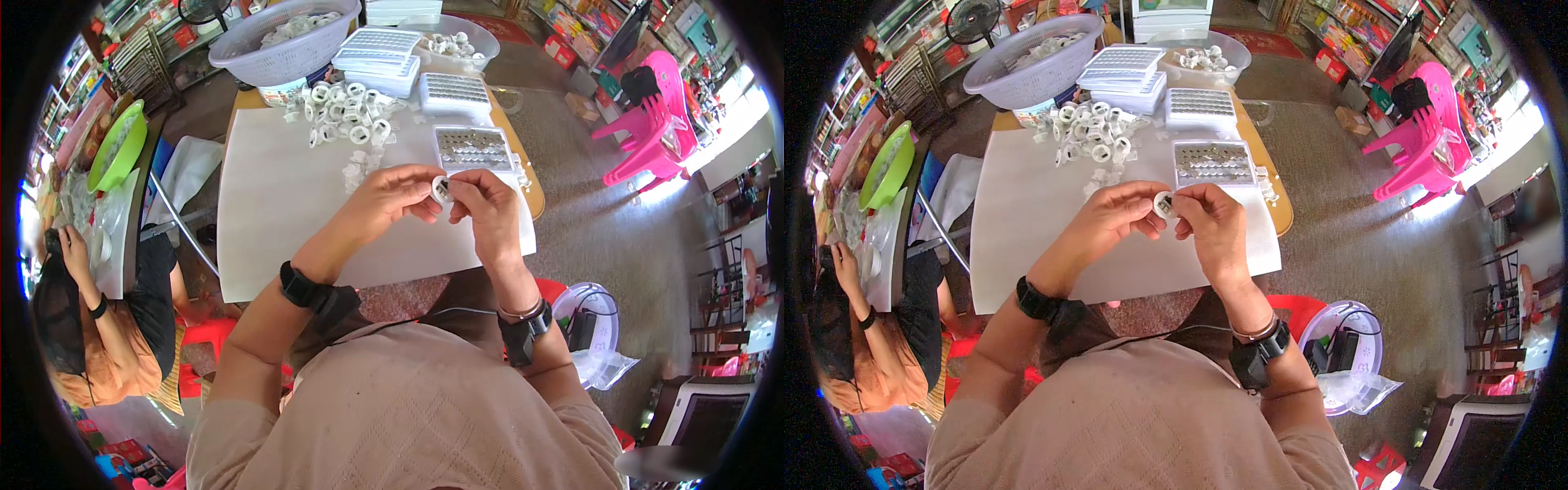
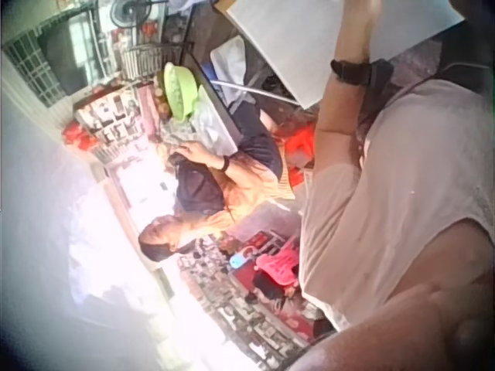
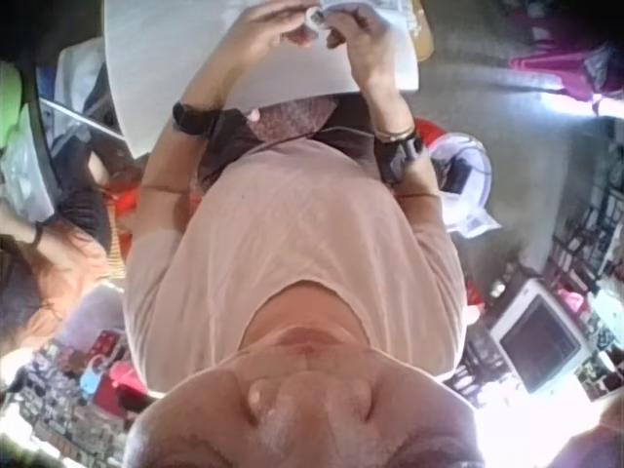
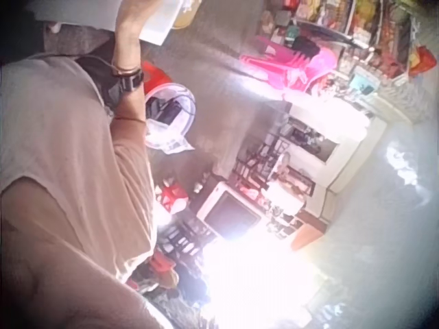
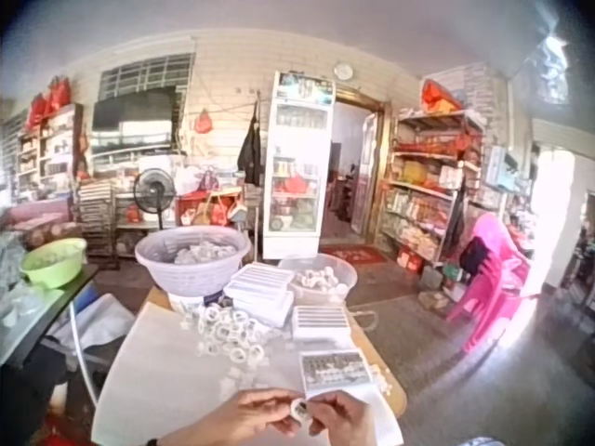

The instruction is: Assembling small electronic or plastic components by hand at a table.

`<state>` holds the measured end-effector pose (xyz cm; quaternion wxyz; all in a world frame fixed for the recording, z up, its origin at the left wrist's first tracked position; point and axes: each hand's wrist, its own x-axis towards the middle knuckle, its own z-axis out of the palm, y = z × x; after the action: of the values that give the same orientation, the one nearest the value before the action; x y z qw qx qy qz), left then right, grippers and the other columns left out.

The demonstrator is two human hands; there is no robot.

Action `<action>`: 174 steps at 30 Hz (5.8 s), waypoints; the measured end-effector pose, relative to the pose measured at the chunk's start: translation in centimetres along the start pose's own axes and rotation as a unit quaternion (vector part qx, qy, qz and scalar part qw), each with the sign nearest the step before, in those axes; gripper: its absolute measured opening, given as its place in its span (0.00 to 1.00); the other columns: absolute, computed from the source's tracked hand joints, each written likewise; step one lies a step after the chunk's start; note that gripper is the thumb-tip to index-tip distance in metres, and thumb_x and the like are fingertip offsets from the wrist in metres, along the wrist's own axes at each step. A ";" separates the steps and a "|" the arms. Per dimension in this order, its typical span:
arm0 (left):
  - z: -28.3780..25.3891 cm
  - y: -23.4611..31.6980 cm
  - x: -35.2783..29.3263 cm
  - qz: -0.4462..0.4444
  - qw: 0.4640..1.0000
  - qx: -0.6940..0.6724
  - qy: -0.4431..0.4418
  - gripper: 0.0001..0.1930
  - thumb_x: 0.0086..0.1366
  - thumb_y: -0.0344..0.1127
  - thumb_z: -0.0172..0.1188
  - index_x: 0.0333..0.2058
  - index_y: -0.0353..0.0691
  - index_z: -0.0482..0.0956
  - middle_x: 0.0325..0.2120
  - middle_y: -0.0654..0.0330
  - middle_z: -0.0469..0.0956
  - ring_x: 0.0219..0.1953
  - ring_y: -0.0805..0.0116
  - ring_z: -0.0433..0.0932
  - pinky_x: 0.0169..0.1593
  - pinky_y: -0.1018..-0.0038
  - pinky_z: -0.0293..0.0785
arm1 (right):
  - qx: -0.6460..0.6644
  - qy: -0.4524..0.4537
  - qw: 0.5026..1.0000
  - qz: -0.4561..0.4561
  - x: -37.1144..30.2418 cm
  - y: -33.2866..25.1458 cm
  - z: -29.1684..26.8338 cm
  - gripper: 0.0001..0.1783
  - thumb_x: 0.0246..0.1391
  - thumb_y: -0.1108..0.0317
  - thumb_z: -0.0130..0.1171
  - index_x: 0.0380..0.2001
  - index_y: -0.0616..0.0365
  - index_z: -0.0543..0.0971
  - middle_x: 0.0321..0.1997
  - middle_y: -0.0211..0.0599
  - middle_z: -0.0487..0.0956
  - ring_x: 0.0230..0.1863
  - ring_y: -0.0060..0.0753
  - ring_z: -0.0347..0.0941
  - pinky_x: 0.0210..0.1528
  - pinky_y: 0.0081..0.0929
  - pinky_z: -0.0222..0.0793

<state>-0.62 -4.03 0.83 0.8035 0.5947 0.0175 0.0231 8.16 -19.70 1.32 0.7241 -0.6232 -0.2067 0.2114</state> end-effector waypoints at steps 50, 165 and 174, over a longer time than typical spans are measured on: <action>-7.6 -2.6 -3.5 0.029 0.994 -0.084 0.071 0.16 0.65 0.32 0.55 0.50 0.33 0.73 0.36 0.61 0.78 0.36 0.73 0.77 0.43 0.75 0.75 | -0.427 -0.042 0.861 -0.275 -0.2 5.3 4.1 0.04 0.45 0.78 0.57 0.27 0.60 0.73 0.27 0.41 0.73 0.32 0.44 0.71 0.34 0.39 0.67; -3.8 7.2 11.7 0.013 0.978 0.162 0.129 0.15 0.59 0.30 0.57 0.45 0.31 0.73 0.23 0.61 0.74 0.20 0.75 0.72 0.23 0.79 0.68 | -0.286 -0.022 0.928 -0.238 0.2 5.6 -2.4 0.05 0.51 0.76 0.55 0.33 0.61 0.74 0.27 0.47 0.77 0.30 0.51 0.76 0.32 0.36 0.71; -8.4 7.5 22.9 0.097 0.976 0.064 0.183 0.21 0.61 0.24 0.55 0.52 0.25 0.65 0.36 0.44 0.76 0.35 0.57 0.79 0.38 0.71 0.79 | -0.218 -0.070 0.944 -0.236 0.0 5.8 -3.0 0.08 0.48 0.80 0.55 0.33 0.61 0.74 0.29 0.45 0.76 0.30 0.48 0.75 0.33 0.34 0.71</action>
<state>21.67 7.49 5.54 0.7407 0.6297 0.1075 0.2080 9.55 -21.32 -4.85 0.5836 -0.6825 -0.4391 0.0271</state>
